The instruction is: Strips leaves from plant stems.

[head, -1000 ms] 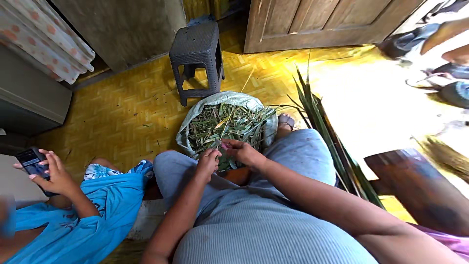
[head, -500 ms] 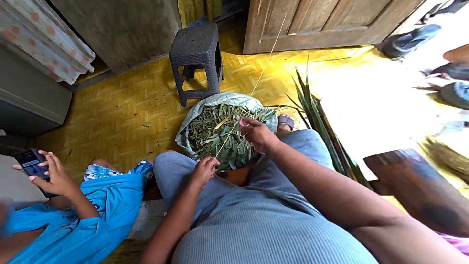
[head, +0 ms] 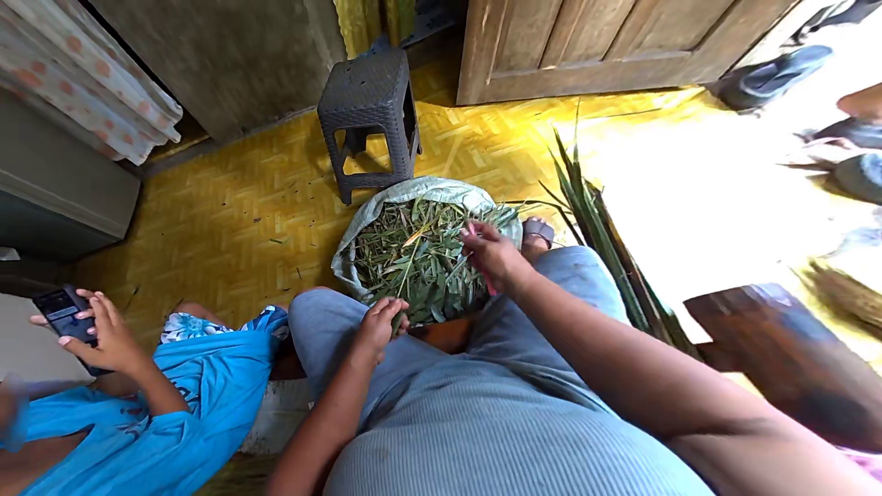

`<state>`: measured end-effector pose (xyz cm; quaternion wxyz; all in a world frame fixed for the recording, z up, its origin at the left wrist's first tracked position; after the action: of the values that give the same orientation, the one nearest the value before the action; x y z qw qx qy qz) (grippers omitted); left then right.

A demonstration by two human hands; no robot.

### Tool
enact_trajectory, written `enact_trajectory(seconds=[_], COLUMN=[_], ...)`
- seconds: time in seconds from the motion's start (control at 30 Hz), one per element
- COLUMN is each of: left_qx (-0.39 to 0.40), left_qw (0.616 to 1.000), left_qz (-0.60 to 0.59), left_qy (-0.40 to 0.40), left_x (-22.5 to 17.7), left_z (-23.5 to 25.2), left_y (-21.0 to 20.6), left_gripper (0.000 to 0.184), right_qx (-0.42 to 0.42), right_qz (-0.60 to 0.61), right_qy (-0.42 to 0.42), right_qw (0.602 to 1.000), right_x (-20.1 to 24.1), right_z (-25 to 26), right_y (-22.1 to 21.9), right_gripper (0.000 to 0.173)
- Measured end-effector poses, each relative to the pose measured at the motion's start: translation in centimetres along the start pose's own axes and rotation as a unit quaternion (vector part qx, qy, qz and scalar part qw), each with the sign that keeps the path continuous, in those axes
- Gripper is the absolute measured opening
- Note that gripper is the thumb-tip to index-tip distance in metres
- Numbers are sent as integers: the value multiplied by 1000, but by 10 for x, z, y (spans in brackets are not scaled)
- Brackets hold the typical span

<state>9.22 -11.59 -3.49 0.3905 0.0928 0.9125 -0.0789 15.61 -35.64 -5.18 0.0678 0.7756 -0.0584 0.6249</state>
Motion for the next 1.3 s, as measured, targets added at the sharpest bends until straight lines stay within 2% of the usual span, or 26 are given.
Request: enact_trajectory(seconds=[0.07,0.17,0.27,0.43,0.6,0.67,0.73,0.8,0.9,1.0,1.03,1.07,1.1,1.13,1.17,1.23,1.3], left_qx=[-1,-10,-12,12,29,-5,-62,-118,-124,-177,-202,-220,-228,-214,-180,-90,-39], left_qw=[999,997,995,985,984,990,987,950,854,737,717,714,727,763,816,914,967], left_qz=[-36,-74,-94,-154,-151,-101,41,213,407,503,518,524,517,495,457,329,179], left_qy=[-12,-22,-38,-74,-88,-100,-145,-196,-300,-415,-420,-409,-390,-356,-305,-221,-177], left_x=[-2,-9,-19,-24,-20,-20,-22,-25,-28,-30,-32,-34,-36,-39,-41,-41,-39], left_z=[7,13,14,15,16,14,7,-8,-35,-50,-52,-53,-55,-58,-61,-63,-63], left_y=[-6,-14,-22,-38,-44,-43,-39,-37,-49,-65,-67,-67,-66,-66,-68,-72,-75], left_gripper=[29,28,28,27,30,34,36,30,27,24,24,25,25,27,30,31,34], right_qx=[45,126,194,185,163,157,162,148,126,113,111,111,115,120,124,133,141], right_qz=[-21,-33,-48,-26,100,73,-51,-159,-212,-226,-228,-233,-241,-252,-266,-287,-303], right_qy=[17,57,118,109,70,86,159,265,359,407,418,428,433,434,434,433,438], right_qw=[999,990,973,976,979,981,973,939,900,878,872,866,861,857,852,844,835], right_x=[-8,-12,-15,-16,-17,-19,-19,-21,-30,-38,-41,-43,-46,-48,-51,-57,-61], right_z=[-17,-42,-57,-60,-62,-57,-51,-43,-34,-30,-29,-28,-28,-26,-24,-22,-19], right_y=[-13,-31,-40,-43,-45,-41,-31,-19,-7,-4,-3,-3,-1,1,4,9,11], right_gripper=[38,19,21,27,5,4,8,12,9,10,10,9,9,11,13,16,16])
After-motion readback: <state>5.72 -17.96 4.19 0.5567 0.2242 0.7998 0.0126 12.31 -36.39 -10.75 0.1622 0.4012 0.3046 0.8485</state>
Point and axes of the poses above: each hand's wrist, its own z-axis towards the middle knuckle, its own y-axis out of the back of the hand, x = y × z, the point moved 2 cm from there along z, towards the middle knuckle, and after that the axes turned 11 degrees about y, right-handed, at the moved point
